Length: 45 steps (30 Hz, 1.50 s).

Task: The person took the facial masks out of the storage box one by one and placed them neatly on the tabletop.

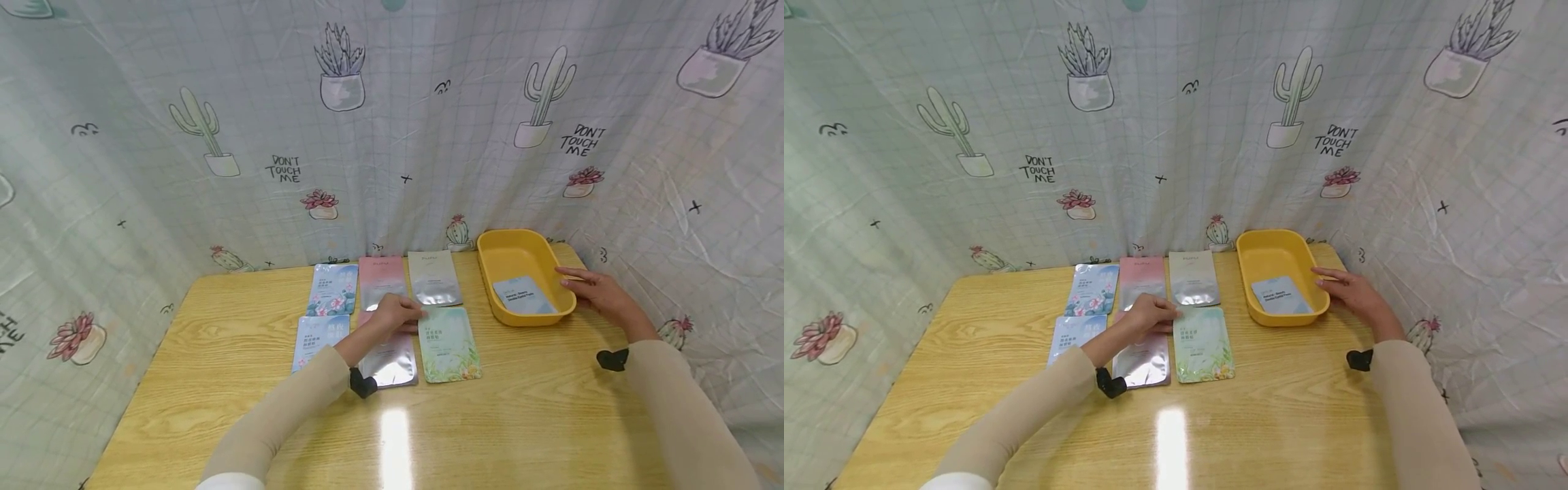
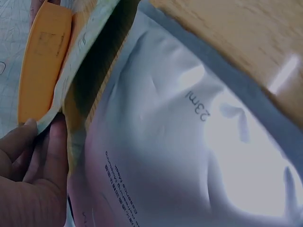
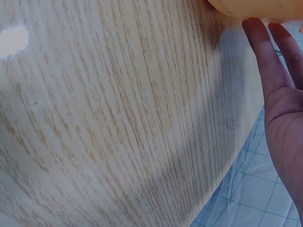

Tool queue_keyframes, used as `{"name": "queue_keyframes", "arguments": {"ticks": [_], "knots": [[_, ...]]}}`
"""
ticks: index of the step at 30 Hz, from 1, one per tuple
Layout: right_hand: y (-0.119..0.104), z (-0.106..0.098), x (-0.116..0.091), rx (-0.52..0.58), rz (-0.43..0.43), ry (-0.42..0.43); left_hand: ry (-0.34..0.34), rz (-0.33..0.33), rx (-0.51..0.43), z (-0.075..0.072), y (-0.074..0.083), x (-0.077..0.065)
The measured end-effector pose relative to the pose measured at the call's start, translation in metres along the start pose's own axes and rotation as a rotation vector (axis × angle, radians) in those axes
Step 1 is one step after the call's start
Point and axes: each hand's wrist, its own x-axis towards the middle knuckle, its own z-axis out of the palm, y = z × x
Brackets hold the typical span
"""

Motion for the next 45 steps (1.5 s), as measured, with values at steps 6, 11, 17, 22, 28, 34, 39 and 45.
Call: {"name": "queue_keyframes", "arguments": {"ticks": [6,11,17,22,28,34,39,45], "knots": [[-0.001,0.002,-0.001,0.020,-0.011,-0.007,0.025,-0.053,0.036,-0.001,0.001,0.000],[-0.001,0.001,-0.001,0.030,-0.017,-0.005,0.030,-0.061,-0.003,0.000,0.000,0.001],[0.000,0.000,0.000,0.034,-0.019,-0.009,0.041,-0.067,-0.032,0.000,-0.002,0.004],[0.000,0.000,0.000,0.049,-0.029,-0.011,0.047,-0.045,0.009,0.001,-0.001,0.005],[-0.002,0.001,-0.001,0.044,-0.021,-0.002,0.021,0.108,0.229,-0.005,0.004,0.001],[-0.005,0.002,0.001,-0.005,-0.006,0.000,0.088,0.355,0.624,-0.016,0.017,-0.006],[-0.005,0.002,0.000,-0.013,0.000,0.004,0.060,0.389,0.714,-0.012,0.036,-0.010],[-0.003,0.002,-0.001,-0.003,-0.008,-0.001,0.034,0.414,0.846,0.008,0.057,-0.004]]}}
